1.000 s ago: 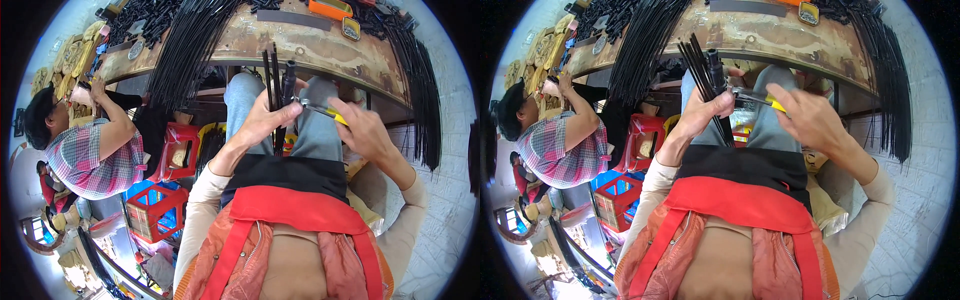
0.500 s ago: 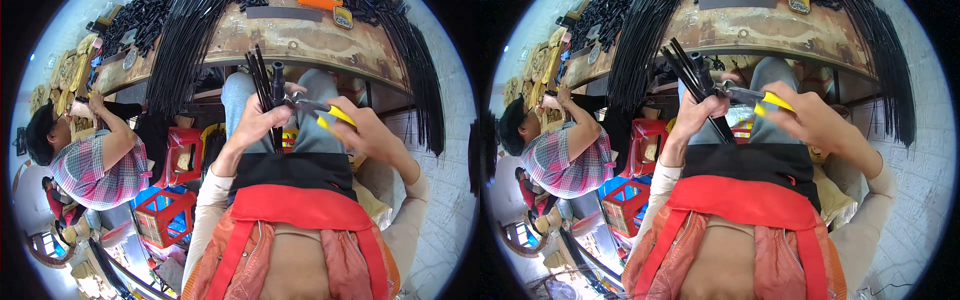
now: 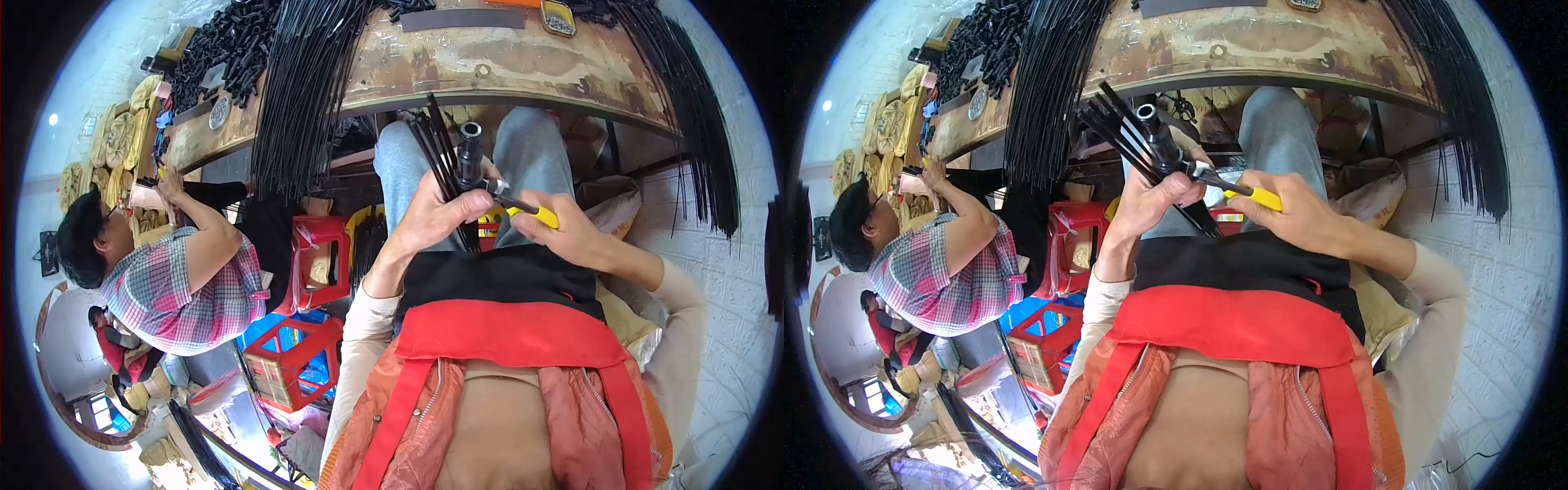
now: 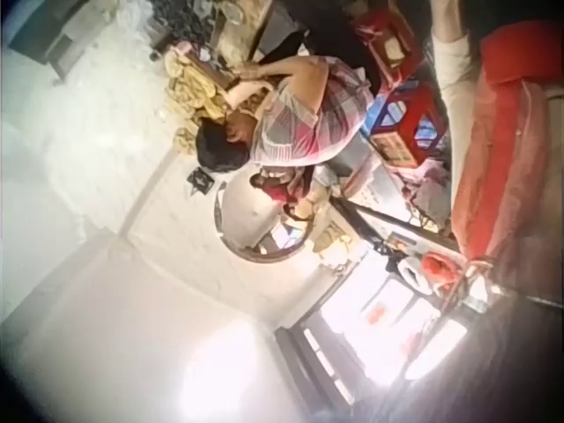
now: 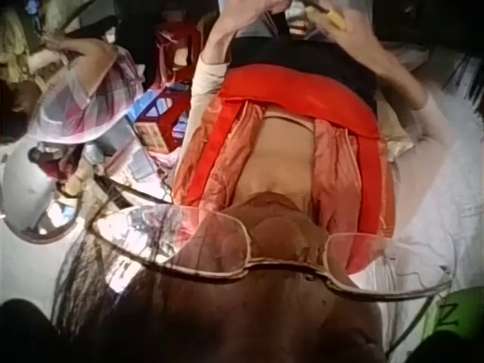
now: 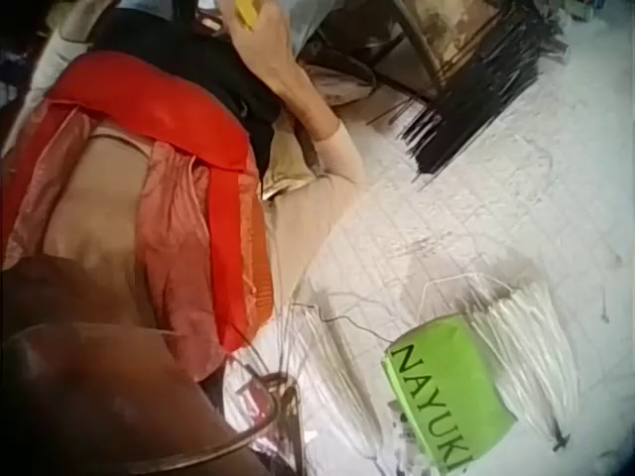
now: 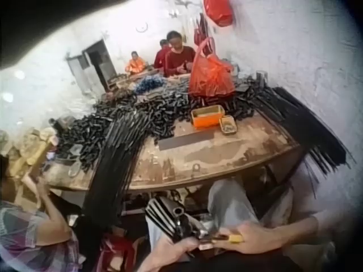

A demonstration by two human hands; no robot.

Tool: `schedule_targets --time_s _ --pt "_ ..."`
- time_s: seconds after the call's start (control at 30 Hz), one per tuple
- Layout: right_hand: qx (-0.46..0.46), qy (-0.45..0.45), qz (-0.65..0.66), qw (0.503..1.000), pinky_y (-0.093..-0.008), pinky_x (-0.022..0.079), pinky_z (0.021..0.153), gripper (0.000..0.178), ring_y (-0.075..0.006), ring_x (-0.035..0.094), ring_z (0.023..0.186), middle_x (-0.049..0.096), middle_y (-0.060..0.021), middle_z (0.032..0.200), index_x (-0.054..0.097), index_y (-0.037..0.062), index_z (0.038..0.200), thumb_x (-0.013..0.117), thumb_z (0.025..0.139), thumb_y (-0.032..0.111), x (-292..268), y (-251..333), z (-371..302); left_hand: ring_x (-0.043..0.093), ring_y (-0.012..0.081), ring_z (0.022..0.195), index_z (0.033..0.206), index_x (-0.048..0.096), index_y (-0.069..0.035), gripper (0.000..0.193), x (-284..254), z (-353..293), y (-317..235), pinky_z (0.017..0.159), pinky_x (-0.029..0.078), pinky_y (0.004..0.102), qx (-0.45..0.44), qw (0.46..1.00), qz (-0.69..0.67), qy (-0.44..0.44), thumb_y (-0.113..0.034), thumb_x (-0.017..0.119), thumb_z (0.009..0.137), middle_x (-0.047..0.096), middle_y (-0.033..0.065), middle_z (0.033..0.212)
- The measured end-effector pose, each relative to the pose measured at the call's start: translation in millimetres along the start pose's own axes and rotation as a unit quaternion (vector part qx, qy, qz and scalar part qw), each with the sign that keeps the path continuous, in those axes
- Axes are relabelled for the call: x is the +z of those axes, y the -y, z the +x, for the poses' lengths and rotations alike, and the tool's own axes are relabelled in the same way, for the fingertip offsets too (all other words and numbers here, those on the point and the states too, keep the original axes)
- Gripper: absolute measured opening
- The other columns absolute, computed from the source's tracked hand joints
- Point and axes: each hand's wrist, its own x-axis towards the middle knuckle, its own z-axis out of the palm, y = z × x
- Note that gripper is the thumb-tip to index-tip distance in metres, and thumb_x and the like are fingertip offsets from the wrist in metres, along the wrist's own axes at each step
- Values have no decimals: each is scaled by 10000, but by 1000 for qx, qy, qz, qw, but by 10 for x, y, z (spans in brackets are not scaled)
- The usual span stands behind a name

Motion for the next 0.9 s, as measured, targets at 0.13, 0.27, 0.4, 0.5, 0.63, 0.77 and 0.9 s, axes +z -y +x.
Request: schedule_targets --time_s 0.13,0.27,0.4,0.5,0.63,0.77,0.9 --pt "-13 19 117 993 -243 432 600 254 -93 529 636 569 -28 720 574 -7 998 509 992 239 49 -305 -41 410 47 615 1055 529 -6 314 -25 10 -5 541 333 211 0 999 -49 3 -258 661 921 491 -24 713" --pt "-19 75 185 980 -245 493 696 361 -145 641 767 668 -106 858 556 -33 1181 475 1008 274 -108 -294 -93 393 52 604 1024 522 -10 322 -18 45 8 535 318 216 14 999 -40 11 -287 653 925 473 -28 702" --pt "92 148 302 937 -274 516 712 405 -171 669 796 678 -119 918 572 -17 1130 471 1008 356 -252 -46 -105 386 51 603 1004 528 -17 309 -14 53 10 534 314 215 6 999 -43 19 -290 651 927 461 -33 695" --pt "141 204 290 924 -298 534 672 399 -227 687 714 678 -161 857 558 -42 1120 398 1027 310 -402 62 -142 377 49 605 973 530 -27 300 10 49 21 530 307 216 3 999 -33 14 -295 656 923 448 -39 693" --pt "178 226 277 917 -272 515 619 372 -191 665 648 659 -124 775 562 -24 1016 398 1027 310 -444 59 -191 370 46 602 941 526 -36 305 68 38 62 520 298 218 17 1000 -25 0 -305 667 914 446 -43 693" --pt "139 179 255 940 -252 481 570 370 -137 592 554 598 -74 683 550 0 932 392 1029 319 -246 42 -155 384 48 606 935 532 -37 308 40 58 75 522 305 218 6 999 -31 -4 -306 681 904 451 -47 692" --pt "151 215 273 926 -257 429 474 415 -131 516 478 546 -65 621 550 -1 830 408 1022 340 -298 67 -145 447 60 679 989 540 -39 324 -13 8 11 576 369 217 -39 997 -45 54 -270 731 866 496 -35 770"
